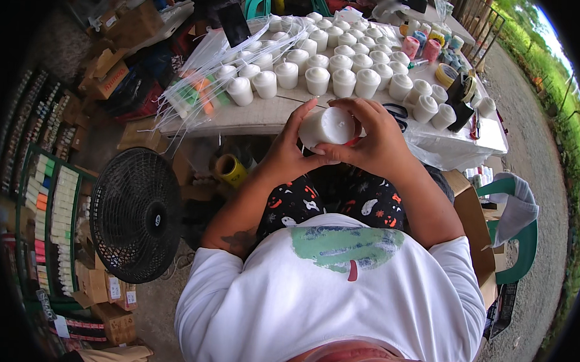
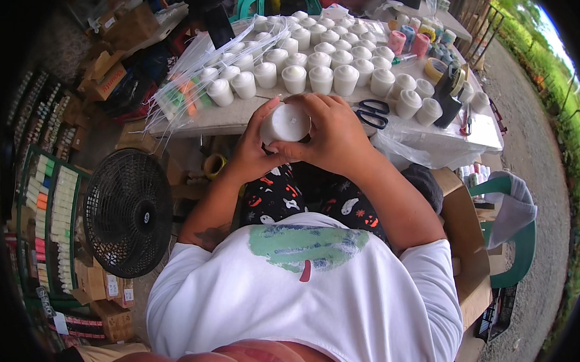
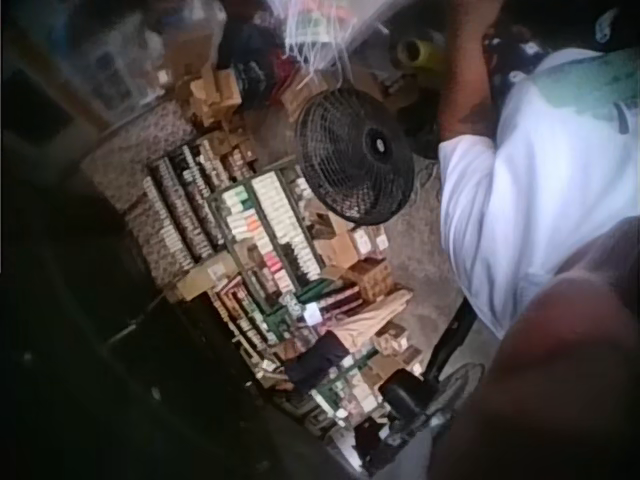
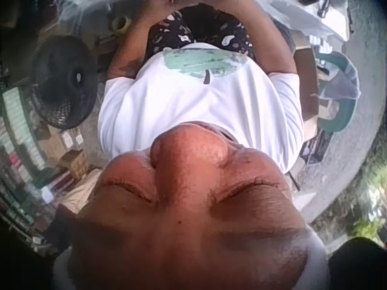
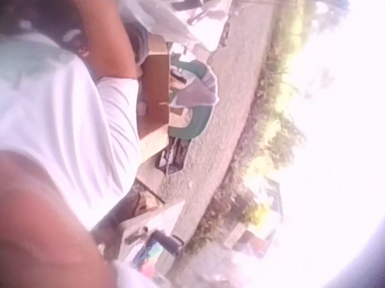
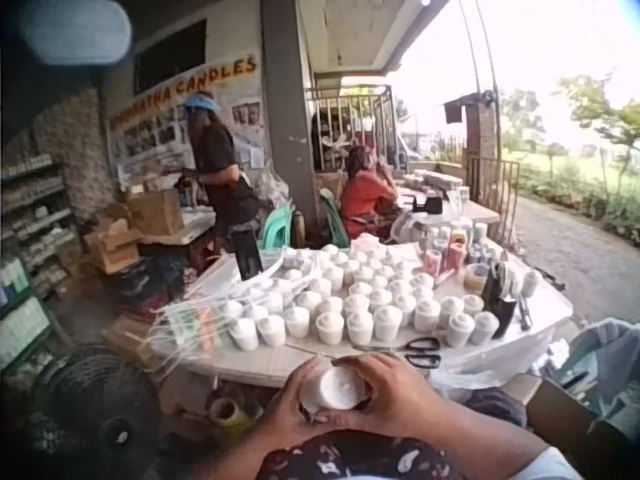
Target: The person inserts a wick into a white candle, secures it with a metal pin, and trims the excess wick with scissors. They repeat this process for multiple candles, placing the finished items into a cardboard box.
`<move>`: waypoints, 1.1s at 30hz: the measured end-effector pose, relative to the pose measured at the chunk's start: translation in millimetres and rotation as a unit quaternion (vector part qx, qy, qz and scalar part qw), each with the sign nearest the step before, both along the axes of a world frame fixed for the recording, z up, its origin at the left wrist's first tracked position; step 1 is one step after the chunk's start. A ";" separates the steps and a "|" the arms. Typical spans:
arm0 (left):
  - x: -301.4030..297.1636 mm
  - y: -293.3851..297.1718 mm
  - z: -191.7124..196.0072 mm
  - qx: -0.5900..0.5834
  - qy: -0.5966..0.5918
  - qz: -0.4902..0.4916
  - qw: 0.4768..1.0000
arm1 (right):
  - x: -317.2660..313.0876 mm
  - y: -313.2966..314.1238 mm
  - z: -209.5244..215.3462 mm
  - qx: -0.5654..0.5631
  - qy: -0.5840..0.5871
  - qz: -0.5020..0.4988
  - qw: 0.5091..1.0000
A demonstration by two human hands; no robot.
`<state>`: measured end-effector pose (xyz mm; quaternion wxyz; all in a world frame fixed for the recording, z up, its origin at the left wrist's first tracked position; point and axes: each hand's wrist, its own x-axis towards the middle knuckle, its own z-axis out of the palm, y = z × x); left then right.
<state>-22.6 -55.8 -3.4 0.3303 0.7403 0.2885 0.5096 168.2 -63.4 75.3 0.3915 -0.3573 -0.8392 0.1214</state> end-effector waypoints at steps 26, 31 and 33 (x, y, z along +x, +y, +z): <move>-28.0 13.5 -52.6 -0.133 -0.179 -0.007 0.975 | 98.8 99.0 -115.9 -0.062 -0.257 -0.242 0.934; -25.8 11.7 -44.9 -0.090 -0.145 0.005 0.985 | 115.6 109.7 -106.9 -0.129 -0.244 -0.211 0.938; -25.2 11.4 -47.8 -0.089 -0.139 0.006 0.986 | 123.5 116.6 -102.4 -0.165 -0.225 -0.175 0.944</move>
